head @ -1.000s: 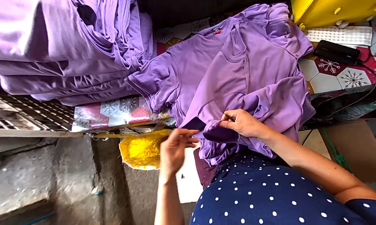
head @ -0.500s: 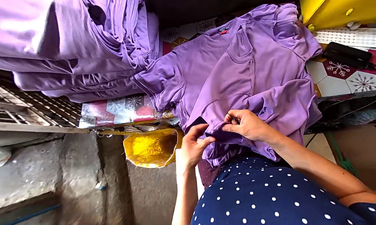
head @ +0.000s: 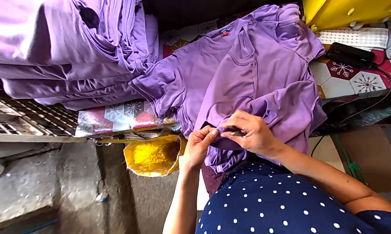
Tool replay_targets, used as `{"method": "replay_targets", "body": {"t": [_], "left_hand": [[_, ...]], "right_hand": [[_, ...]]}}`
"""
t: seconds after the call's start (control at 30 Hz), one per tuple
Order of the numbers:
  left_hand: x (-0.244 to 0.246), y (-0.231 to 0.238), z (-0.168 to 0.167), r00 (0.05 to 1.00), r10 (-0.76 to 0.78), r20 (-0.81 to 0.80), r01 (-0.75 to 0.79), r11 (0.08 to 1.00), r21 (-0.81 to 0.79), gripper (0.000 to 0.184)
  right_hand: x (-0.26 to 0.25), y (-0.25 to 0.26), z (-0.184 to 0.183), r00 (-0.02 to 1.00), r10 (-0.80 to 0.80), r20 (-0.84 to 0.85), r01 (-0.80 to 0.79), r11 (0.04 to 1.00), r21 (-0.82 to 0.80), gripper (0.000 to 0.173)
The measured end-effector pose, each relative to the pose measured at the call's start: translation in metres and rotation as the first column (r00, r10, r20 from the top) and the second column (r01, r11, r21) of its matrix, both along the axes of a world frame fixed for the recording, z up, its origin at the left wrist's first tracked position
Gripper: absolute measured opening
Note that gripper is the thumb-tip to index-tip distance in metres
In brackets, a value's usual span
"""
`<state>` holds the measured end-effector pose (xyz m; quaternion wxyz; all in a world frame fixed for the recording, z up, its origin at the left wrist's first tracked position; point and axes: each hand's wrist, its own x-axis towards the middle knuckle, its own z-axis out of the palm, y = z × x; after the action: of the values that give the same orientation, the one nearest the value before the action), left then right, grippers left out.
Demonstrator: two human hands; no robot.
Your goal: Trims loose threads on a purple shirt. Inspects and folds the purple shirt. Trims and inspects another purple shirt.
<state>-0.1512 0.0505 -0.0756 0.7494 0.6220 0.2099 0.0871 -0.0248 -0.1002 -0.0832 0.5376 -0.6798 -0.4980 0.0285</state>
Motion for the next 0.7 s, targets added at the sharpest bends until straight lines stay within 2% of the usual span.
{"method": "replay_targets", "body": {"t": [0.07,0.2,0.3,0.33,0.43,0.7], "left_hand": [[0.002,-0.002,0.000,1.000,0.001,-0.019,-0.001,1.000,0.012,0.029],[0.002,-0.004,0.001,0.998,0.040,-0.038,-0.042,0.998,-0.043,0.031],[0.004,-0.005,0.003,0.995,0.091,-0.034,-0.094,0.992,-0.079,0.031],[0.004,-0.006,0.005,0.994,0.104,-0.034,-0.107,0.991,-0.087,0.032],[0.007,-0.008,0.007,0.992,0.127,-0.024,-0.129,0.988,-0.089,0.033],[0.008,-0.012,0.008,0.992,0.129,0.005,-0.128,0.990,-0.061,0.032]], "right_hand": [[-0.004,0.002,-0.006,0.997,-0.013,0.079,0.011,0.999,0.032,0.009],[0.002,-0.006,-0.003,1.000,-0.016,0.008,0.016,0.999,0.048,0.018],[0.002,-0.013,-0.004,0.989,-0.061,0.131,0.079,0.987,-0.138,0.054],[-0.001,-0.014,-0.004,0.979,-0.069,0.189,0.103,0.979,-0.178,0.056],[-0.009,-0.012,-0.008,0.942,-0.127,0.311,0.192,0.963,-0.187,0.044],[-0.010,-0.011,-0.008,0.936,-0.176,0.305,0.218,0.970,-0.108,0.038]]}}
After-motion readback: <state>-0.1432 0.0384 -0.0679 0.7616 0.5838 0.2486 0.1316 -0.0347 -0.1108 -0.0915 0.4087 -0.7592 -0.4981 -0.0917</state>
